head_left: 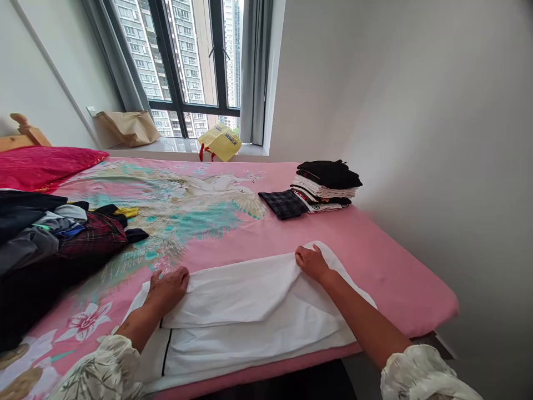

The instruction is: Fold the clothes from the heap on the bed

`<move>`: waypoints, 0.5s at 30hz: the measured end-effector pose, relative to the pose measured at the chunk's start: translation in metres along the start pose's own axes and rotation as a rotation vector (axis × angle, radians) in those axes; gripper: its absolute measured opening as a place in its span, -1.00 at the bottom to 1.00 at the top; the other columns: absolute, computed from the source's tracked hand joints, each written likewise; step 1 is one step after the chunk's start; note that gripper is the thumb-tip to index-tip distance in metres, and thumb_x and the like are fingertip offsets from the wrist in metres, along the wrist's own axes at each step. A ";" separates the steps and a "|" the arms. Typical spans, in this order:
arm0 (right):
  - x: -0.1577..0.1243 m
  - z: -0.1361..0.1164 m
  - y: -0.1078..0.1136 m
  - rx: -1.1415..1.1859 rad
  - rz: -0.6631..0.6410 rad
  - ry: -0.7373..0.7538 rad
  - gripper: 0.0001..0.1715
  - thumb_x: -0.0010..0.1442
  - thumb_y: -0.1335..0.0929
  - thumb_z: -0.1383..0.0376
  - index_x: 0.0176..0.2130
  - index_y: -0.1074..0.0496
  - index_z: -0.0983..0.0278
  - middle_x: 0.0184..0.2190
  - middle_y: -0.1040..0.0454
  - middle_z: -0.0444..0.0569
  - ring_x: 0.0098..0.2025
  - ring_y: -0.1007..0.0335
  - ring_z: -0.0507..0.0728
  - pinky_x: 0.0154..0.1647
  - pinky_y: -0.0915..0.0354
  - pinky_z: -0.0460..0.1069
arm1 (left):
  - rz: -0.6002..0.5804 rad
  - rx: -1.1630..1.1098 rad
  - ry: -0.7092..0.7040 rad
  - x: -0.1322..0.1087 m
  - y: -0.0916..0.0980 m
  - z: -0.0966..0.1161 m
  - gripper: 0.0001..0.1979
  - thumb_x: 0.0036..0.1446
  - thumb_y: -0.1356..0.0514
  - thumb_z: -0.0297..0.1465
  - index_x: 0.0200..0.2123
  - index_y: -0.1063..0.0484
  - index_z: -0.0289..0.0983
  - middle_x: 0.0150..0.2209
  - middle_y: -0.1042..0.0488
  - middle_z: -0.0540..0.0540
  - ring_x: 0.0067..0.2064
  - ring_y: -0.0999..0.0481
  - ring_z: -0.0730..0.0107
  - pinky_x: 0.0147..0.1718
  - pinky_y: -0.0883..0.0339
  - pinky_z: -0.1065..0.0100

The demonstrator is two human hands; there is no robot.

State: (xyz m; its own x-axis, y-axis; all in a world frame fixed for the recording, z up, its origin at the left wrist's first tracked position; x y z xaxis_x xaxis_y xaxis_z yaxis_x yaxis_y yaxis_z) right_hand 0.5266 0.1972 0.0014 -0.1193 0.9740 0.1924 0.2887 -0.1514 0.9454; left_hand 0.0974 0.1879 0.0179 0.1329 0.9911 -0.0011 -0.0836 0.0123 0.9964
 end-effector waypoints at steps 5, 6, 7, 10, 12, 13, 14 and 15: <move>0.001 -0.002 -0.002 -0.018 0.091 -0.048 -0.80 0.17 -0.15 0.36 -0.34 -0.33 0.24 -0.32 -0.44 -0.02 -0.17 -0.29 0.15 0.19 0.23 0.25 | 0.059 0.062 0.050 -0.005 -0.004 -0.009 -0.69 0.13 0.08 -0.29 -0.26 -0.43 -0.21 -0.18 -0.54 -0.14 -0.06 -0.44 0.09 0.12 0.16 -0.11; 0.000 -0.007 0.001 -0.019 0.122 -0.070 -0.77 0.17 -0.15 0.38 -0.29 -0.34 0.25 -0.23 -0.44 0.04 -0.10 -0.26 0.18 0.19 0.27 0.29 | 0.092 0.064 0.052 -0.006 -0.004 -0.008 -0.69 0.12 0.06 -0.30 -0.22 -0.43 -0.21 -0.13 -0.52 -0.16 -0.03 -0.42 0.08 0.12 0.12 -0.10; -0.002 -0.014 0.004 -0.015 0.151 -0.085 -0.73 0.18 -0.13 0.39 -0.22 -0.35 0.26 -0.15 -0.42 0.07 -0.03 -0.24 0.21 0.19 0.30 0.30 | 0.132 0.052 0.032 -0.008 -0.003 -0.004 -0.67 0.12 0.06 -0.31 -0.17 -0.44 -0.22 -0.08 -0.50 -0.17 0.00 -0.40 0.08 0.12 0.07 -0.05; -0.010 -0.063 0.013 0.026 0.195 -0.033 -0.67 0.25 -0.11 0.36 -0.09 -0.33 0.25 -0.05 -0.39 0.02 0.06 -0.19 0.14 0.25 0.25 0.17 | 0.209 -0.055 -0.159 -0.012 -0.006 0.022 -0.62 0.15 0.10 -0.39 -0.10 -0.45 -0.23 0.03 -0.45 -0.14 0.10 -0.34 0.20 0.16 -0.02 0.15; -0.017 -0.110 0.010 0.104 0.186 0.088 -0.67 0.27 -0.11 0.33 -0.10 -0.36 0.23 -0.07 -0.42 -0.01 0.04 -0.22 0.08 0.26 0.17 0.07 | 0.200 -0.111 -0.283 -0.016 -0.013 0.045 -0.59 0.15 0.11 -0.46 -0.08 -0.46 -0.20 0.08 -0.41 -0.09 0.17 -0.28 0.29 0.21 0.01 0.23; -0.020 -0.133 0.005 0.146 0.168 0.145 -0.65 0.27 -0.10 0.33 -0.08 -0.36 0.24 -0.04 -0.41 0.00 0.06 -0.21 0.08 0.26 0.16 0.05 | 0.183 -0.117 -0.306 -0.018 -0.018 0.056 -0.58 0.14 0.11 -0.48 -0.06 -0.46 -0.19 0.11 -0.39 -0.07 0.20 -0.25 0.31 0.23 0.05 0.23; -0.024 -0.153 -0.004 0.170 0.133 0.175 -0.62 0.27 -0.10 0.31 -0.03 -0.35 0.24 0.01 -0.39 0.00 0.11 -0.18 0.09 0.27 0.17 0.06 | 0.162 -0.110 -0.303 -0.020 -0.024 0.064 -0.57 0.14 0.10 -0.48 -0.03 -0.44 -0.18 0.14 -0.36 -0.07 0.22 -0.21 0.30 0.25 0.10 0.19; -0.027 -0.168 -0.014 0.175 0.078 0.189 -0.59 0.28 -0.09 0.28 0.02 -0.32 0.25 0.08 -0.34 0.02 0.17 -0.11 0.11 0.28 0.20 0.09 | 0.137 -0.098 -0.274 -0.023 -0.031 0.070 -0.56 0.16 0.10 -0.46 0.02 -0.41 -0.18 0.16 -0.32 -0.08 0.24 -0.17 0.26 0.25 0.14 0.12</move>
State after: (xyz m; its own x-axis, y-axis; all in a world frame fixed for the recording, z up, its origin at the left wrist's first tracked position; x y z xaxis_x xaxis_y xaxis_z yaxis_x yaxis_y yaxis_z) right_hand 0.3665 0.1446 0.0270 -0.2611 0.9093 0.3241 0.4619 -0.1771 0.8691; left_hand 0.1661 0.1559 -0.0066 0.3742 0.9119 0.1685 -0.2121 -0.0928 0.9728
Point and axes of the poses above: each hand's wrist, its own x-axis towards the middle knuckle, its own y-axis out of the back of the hand, z = x × y, the point moved 3 cm from there along x, towards the middle knuckle
